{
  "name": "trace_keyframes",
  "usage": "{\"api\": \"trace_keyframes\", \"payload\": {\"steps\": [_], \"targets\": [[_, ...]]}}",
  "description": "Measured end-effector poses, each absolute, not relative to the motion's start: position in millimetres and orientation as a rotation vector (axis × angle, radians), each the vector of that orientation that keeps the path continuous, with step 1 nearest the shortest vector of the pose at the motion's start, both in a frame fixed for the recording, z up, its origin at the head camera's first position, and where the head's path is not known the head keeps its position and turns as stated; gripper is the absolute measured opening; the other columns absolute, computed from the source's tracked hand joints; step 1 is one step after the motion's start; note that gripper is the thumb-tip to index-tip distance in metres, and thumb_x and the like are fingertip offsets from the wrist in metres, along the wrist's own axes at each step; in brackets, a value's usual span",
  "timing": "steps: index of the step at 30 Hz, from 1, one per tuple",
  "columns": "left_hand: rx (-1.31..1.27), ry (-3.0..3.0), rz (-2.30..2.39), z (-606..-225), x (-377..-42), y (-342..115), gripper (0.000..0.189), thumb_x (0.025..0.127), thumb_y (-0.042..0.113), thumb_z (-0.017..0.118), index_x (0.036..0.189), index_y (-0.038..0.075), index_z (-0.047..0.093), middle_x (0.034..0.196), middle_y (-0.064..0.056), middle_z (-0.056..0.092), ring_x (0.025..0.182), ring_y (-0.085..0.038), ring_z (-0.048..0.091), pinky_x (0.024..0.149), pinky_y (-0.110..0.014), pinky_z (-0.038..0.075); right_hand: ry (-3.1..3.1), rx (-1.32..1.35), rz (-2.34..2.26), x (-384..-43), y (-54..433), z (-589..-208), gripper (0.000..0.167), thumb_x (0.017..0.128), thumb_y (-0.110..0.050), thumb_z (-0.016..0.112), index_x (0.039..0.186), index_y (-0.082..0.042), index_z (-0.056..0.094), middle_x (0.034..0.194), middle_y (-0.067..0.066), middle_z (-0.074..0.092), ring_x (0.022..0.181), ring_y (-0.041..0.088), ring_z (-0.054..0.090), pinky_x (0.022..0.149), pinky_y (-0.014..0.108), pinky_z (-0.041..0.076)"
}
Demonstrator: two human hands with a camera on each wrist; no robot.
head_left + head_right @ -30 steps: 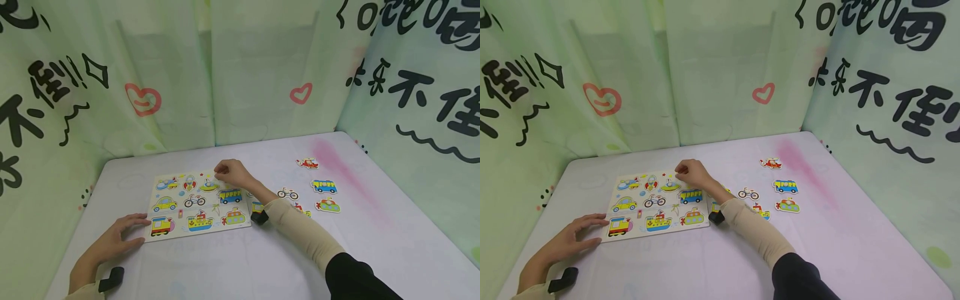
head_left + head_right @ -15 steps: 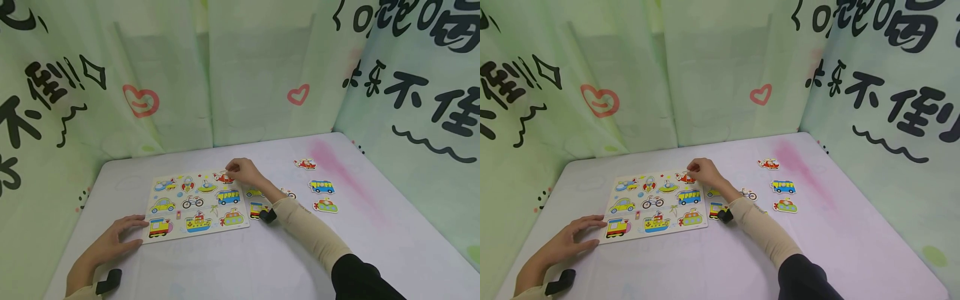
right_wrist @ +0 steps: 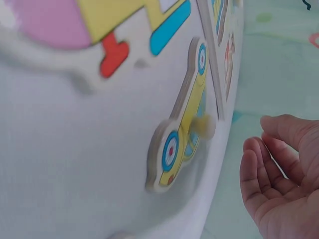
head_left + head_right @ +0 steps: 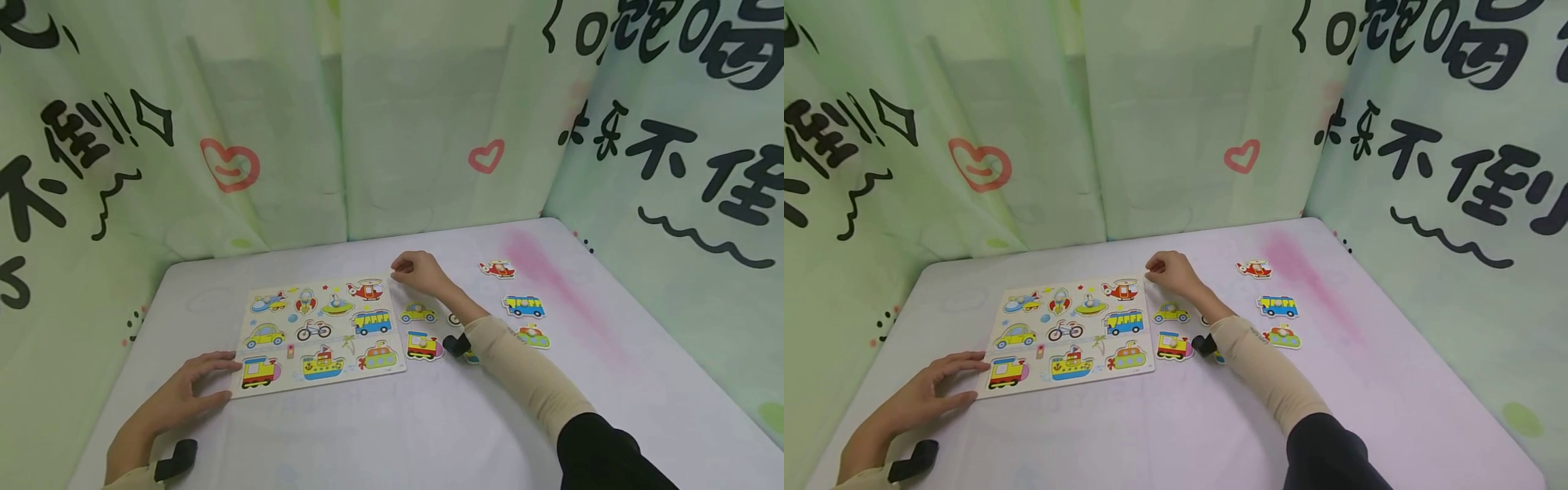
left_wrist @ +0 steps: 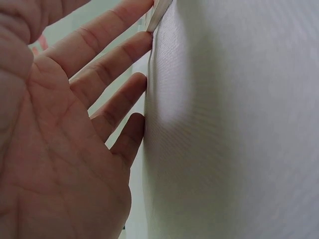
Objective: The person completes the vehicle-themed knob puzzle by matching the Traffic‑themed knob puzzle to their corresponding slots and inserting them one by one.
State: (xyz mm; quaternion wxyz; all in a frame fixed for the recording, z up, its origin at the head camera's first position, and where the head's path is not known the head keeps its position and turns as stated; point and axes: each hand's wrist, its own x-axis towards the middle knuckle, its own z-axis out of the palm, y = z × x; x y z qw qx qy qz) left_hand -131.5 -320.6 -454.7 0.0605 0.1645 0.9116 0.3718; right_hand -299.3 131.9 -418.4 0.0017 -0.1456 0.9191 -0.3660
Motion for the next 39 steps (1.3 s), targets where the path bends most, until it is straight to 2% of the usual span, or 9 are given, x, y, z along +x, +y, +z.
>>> {"api": "trace_keyframes", "payload": {"steps": [7,12,26,39], "targets": [[0.512,2.757,1.133,-455.9,-131.8,-321.5,0.043,0.084,0.017,0.083,0.124,0.014,0.07,0.144,-0.022,0.053,0.136,-0.051,0.035,0.103,-0.078,0.03,2.891,-0.373,-1.148,-301.8,147.3,-421.0,0.026,0.096,-0.014,0.071,0.118,0.0,0.069,0.113,0.015,0.07,0.103,0.029,0.067,0.089,0.039,0.057],[0.515,2.756,1.129,-457.4,-132.3,-321.1,0.043,0.083,0.016,0.084,0.124,0.014,0.07,0.144,-0.022,0.053,0.136,-0.051,0.036,0.103,-0.078,0.03,2.899,-0.323,-1.142,-301.7,159.2,-421.9,0.028,0.096,-0.015,0.071,0.12,0.001,0.068,0.116,0.016,0.07,0.105,0.03,0.066,0.091,0.041,0.057],[0.567,2.775,1.137,-457.9,-133.0,-323.0,0.043,0.082,0.014,0.084,0.123,0.012,0.07,0.142,-0.024,0.055,0.134,-0.052,0.039,0.102,-0.076,0.032,2.972,-0.279,-1.137,-302.9,204.7,-415.2,0.028,0.095,-0.012,0.071,0.117,0.006,0.068,0.114,0.023,0.07,0.104,0.036,0.068,0.092,0.046,0.056],[0.573,2.782,1.132,-457.0,-132.6,-322.8,0.044,0.082,0.013,0.085,0.123,0.012,0.07,0.141,-0.024,0.055,0.132,-0.052,0.04,0.101,-0.076,0.032,3.004,-0.172,-1.093,-301.3,247.6,-407.1,0.031,0.097,-0.012,0.068,0.12,0.008,0.066,0.118,0.026,0.069,0.108,0.04,0.067,0.088,0.046,0.056]]}}
